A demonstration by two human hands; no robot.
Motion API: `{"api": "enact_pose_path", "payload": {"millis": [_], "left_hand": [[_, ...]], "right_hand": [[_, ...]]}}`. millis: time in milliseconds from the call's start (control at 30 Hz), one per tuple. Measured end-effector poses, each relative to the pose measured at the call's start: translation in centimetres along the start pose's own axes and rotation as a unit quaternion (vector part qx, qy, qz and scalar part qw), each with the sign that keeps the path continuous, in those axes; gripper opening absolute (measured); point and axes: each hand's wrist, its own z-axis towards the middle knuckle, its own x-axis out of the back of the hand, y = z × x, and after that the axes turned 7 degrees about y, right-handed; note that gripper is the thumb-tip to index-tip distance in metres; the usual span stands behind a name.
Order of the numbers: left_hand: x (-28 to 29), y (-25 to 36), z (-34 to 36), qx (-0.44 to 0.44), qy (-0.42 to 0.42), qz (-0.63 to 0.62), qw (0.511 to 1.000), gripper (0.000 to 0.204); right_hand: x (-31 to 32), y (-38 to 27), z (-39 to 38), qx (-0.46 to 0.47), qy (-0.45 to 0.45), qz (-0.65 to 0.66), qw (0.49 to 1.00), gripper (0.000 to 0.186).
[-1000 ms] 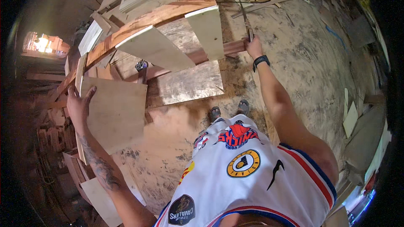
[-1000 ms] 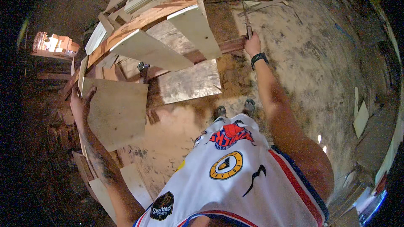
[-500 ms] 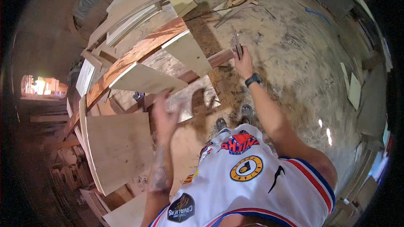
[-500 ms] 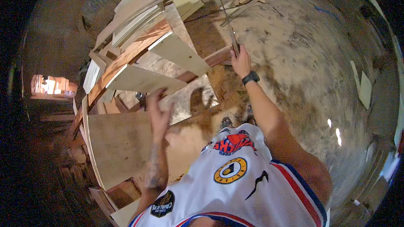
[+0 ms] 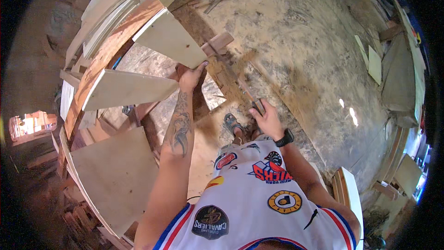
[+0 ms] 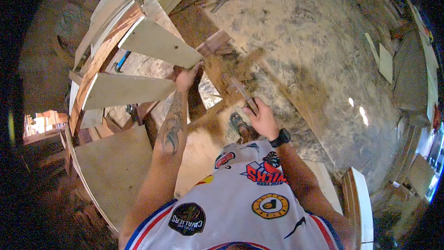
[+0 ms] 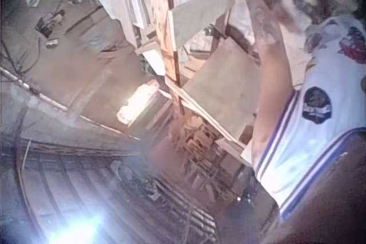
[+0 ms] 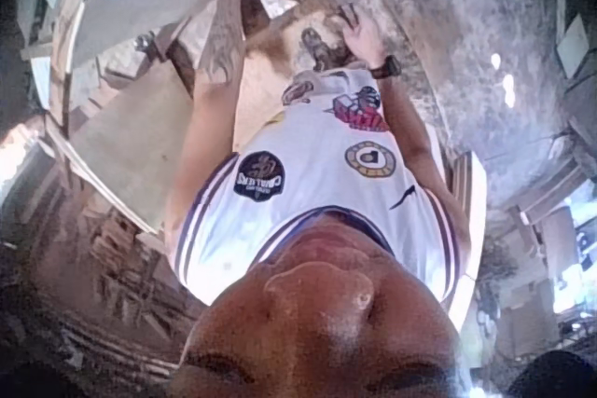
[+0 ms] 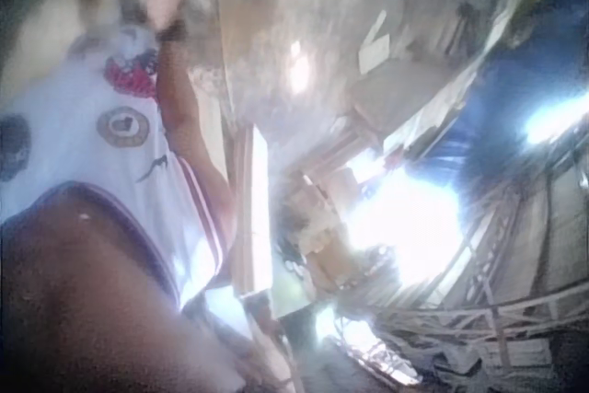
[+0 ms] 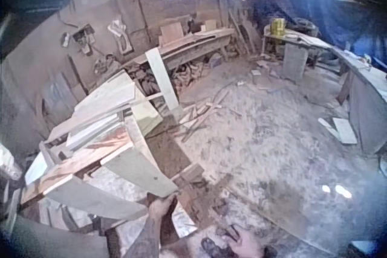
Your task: The recorder uses a handsaw, hammer, and miter saw to build a wooden stool or chair frame.
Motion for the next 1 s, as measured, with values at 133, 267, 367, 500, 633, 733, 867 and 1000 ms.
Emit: {"api": "enact_pose_path", "payload": {"millis": [133, 267, 367, 500, 633, 733, 867, 1000], "left_hand": [[-0.7, -2.0, 0.3, -0.098, 0.082, -0.031, 0.991, 0.070], [0.5, 0.9, -1.4, -0.006, 0.032, -0.050, 0.998, 0.070], [0.9, 1.6, -2.1, 0.002, 0.047, -0.088, 0.995, 0.070], [-1.1, -0.8, 0.0, -0.102, 0.026, -0.084, 0.991, 0.063], [-2.7, -6.3, 4.3, -0.118, 0.028, -0.227, 0.966, 0.050], [-1.9, -1.4, 1.4, -0.197, 0.155, -0.272, 0.929, 0.056], [0.9, 3.3, -7.3, -0.079, 0.298, -0.366, 0.878, 0.043], [11.7, 9.9, -13.3, -0.236, 0.413, -0.276, 0.835, 0.039]], "right_hand": [[-1.3, 4.3, -1.3, 0.126, 0.035, -0.006, 0.991, 0.036], [-2.1, 9.3, -0.7, 0.128, 0.025, 0.046, 0.990, 0.029], [-0.7, 7.4, -0.6, 0.117, -0.014, 0.051, 0.992, 0.032], [0.6, 6.6, -0.5, 0.081, -0.008, 0.065, 0.995, 0.040], [0.7, 5.4, -0.8, 0.025, -0.029, 0.221, 0.974, 0.033], [2.0, 2.5, -0.3, 0.066, 0.046, 0.259, 0.963, 0.027], [4.2, -1.9, 1.7, 0.029, 0.039, 0.379, 0.924, 0.026], [5.3, -5.1, 2.3, 0.055, 0.030, 0.292, 0.954, 0.026]]}}
